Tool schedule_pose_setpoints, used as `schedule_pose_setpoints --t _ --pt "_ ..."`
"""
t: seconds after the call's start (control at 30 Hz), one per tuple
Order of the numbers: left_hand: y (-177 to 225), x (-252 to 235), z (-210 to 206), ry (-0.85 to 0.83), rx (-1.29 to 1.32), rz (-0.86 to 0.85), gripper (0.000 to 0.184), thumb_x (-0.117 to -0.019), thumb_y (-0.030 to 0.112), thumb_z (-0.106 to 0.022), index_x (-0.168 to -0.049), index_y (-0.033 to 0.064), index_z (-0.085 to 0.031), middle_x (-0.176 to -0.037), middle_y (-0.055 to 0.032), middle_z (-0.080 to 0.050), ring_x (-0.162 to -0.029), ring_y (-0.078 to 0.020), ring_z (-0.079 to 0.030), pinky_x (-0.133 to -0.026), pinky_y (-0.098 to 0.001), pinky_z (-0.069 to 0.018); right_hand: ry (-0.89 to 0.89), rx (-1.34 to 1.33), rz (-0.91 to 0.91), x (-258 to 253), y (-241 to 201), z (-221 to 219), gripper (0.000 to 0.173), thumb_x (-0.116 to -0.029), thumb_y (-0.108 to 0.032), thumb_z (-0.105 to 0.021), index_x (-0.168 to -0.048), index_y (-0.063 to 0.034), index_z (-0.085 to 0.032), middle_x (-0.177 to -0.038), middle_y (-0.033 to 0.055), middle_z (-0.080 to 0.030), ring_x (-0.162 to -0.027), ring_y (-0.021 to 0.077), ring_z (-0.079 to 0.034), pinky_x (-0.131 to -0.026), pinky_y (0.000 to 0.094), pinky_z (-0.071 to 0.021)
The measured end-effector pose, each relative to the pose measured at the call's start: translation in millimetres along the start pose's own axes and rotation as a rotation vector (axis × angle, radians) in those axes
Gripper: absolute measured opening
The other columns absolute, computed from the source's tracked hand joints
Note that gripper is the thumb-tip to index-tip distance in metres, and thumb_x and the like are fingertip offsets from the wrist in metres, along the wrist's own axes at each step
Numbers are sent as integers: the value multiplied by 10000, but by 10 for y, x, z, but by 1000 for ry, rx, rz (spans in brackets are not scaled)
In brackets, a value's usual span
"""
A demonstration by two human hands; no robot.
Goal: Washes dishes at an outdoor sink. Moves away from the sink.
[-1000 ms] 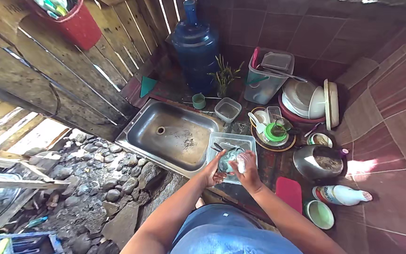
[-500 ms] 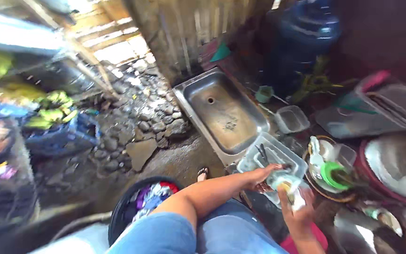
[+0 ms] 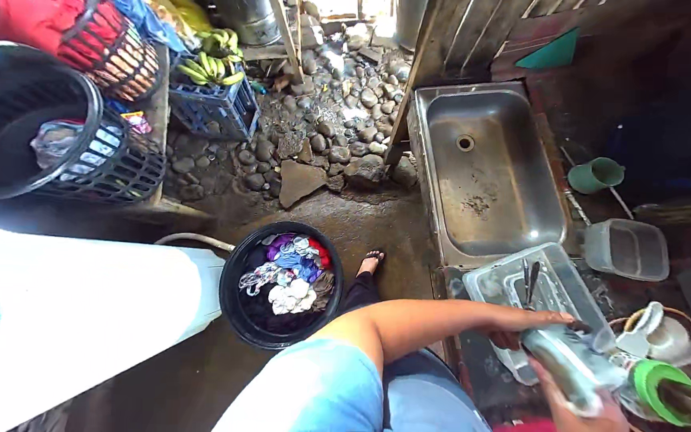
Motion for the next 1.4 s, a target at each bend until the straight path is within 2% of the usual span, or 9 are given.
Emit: schedule_pose_setpoints --t 0.1,0.27,0.5,0.6,0.8,1.0,1.07,1.2,1.4 --pt "89 -2 -51 -11 -125 23 703 -1072 557 -367 -1492 -1 -452 -1420 -274 -525 -1239 -360 -548 -997 -546 -443 -67 360 234 120 -75 -118 415 -903 -160 -690 -1139 181 -667 -1147 389 -666 -1148 594 -612 -1110 742 -303" --pt "574 -63 -155 195 -248 -468 624 -1032 277 -605 -1496 -85 -397 -1428 -329 -522 -1349 -410 -519 -1153 -561 -380 197 -802 -360 28 352 -33 547 -925 -139 -676 -1390 39 -448 -1210 45 -670 -1071 57 -672 -938 260 -580" --pt "306 -231 -378 103 -112 159 704 -1020 704 -291 -1323 124 -551 -991 -85 -631 -743 -147 -587 -669 -299 -497 544 26 166 44 82 680 464 -959 -370 -663 -983 91 -713 -958 217 -723 -985 319 -702 -1056 512 -481" --pt "450 -317 -339 145 -180 174 707 -1026 674 -344 -1439 118 -484 -1210 -163 -597 -956 -211 -595 -820 -359 -492 475 214 253 -1 128 610 542 -923 -487 -678 -1090 25 -741 -1065 201 -745 -1078 373 -707 -1124 681 -353" --pt "861 -492 -488 172 -306 -228 679 -1086 405 -452 -1612 58 -198 -1514 -267 -423 -1157 -308 -565 -874 -459 -502 439 -1020 -443 -228 687 606 358 -959 -121 -696 -1243 70 -587 -1092 107 -706 -998 100 -678 -927 303 -568" --pt "619 -562 -308 132 -251 299 609 -998 704 -375 -1131 150 -590 -800 -44 -588 -622 -121 -552 -559 -245 -456 690 131 170 -118 112 852 478 -908 -481 -705 -854 -7 -737 -873 145 -740 -900 304 -727 -1032 619 -456" --pt "805 -617 -317 134 -244 135 522 -1053 577 -399 -1268 137 -580 -943 -62 -635 -744 -125 -585 -646 -270 -470 521 139 96 -238 156 702 482 -917 -433 -716 -1060 25 -759 -1048 183 -757 -1065 372 -717 -1107 710 -357" --pt "1171 -727 -410 91 -348 -391 516 -1079 249 -463 -1497 -28 -341 -1257 -165 -603 -929 -90 -608 -737 -259 -508 379 -868 -458 -360 612 555 474 -1004 -225 -656 -1348 82 -545 -1289 169 -650 -1208 150 -621 -1083 332 -487" --pt "690 -706 -286 102 -280 220 505 -1057 586 -370 -1264 177 -582 -945 -51 -624 -688 -120 -551 -590 -256 -437 800 -168 -144 -221 447 906 411 -978 -330 -651 -898 66 -727 -854 162 -736 -882 260 -724 -982 464 -525"
Point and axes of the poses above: each hand's wrist, its own x-axis away from the middle knuckle, its own z-axis out of the back of the hand, y = z × x, the point moved 10 cm from there along -x, towards the middle knuckle
